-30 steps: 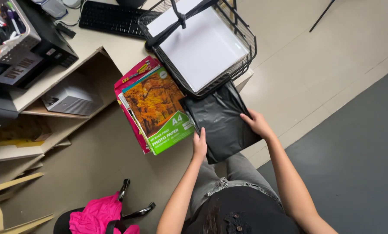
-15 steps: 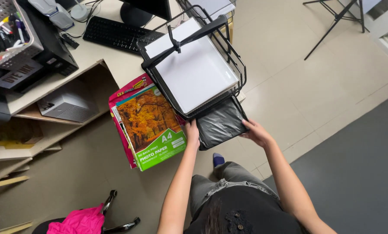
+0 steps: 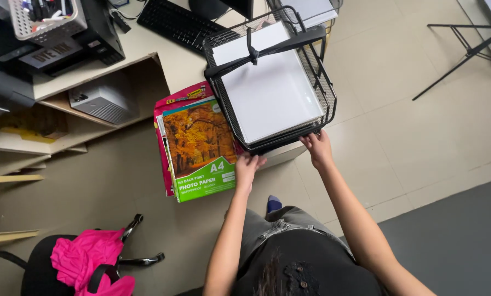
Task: The person organizes office supplies by moving a wire basket, handling paper and envelopes, and sorting pens and markers from a plastic basket. They place items on a desk and arrange writing instruments into a container.
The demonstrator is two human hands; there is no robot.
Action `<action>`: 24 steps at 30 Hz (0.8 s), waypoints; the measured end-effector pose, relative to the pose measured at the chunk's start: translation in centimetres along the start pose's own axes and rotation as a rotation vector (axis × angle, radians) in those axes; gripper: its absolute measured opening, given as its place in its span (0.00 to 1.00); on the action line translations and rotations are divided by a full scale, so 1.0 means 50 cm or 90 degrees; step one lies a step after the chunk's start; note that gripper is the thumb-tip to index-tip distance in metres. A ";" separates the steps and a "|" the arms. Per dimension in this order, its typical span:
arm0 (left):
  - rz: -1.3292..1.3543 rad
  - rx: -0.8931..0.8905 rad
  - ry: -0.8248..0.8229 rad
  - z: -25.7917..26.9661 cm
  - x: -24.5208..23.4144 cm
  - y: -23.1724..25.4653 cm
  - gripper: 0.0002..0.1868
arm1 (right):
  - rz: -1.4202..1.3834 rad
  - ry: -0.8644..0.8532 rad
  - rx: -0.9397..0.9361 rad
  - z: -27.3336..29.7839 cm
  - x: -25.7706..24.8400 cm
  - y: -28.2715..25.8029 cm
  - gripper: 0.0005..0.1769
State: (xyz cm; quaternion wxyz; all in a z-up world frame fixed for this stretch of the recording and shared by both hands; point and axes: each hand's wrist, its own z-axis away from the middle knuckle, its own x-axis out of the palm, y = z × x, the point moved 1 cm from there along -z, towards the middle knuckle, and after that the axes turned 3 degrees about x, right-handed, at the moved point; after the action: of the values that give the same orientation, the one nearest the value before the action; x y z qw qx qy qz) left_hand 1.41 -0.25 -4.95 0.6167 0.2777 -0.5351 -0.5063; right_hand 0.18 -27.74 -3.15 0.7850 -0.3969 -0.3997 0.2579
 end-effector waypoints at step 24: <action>-0.228 0.102 0.061 -0.011 -0.290 0.109 0.17 | 0.570 -0.289 -0.094 0.190 0.194 0.246 0.24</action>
State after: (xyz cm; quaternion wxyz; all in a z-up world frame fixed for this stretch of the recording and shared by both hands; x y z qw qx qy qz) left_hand 4.96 14.79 -5.79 0.5175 0.4403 -0.4856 -0.5500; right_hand -3.48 -9.97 -5.79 0.4602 -0.5178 -0.3682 0.6201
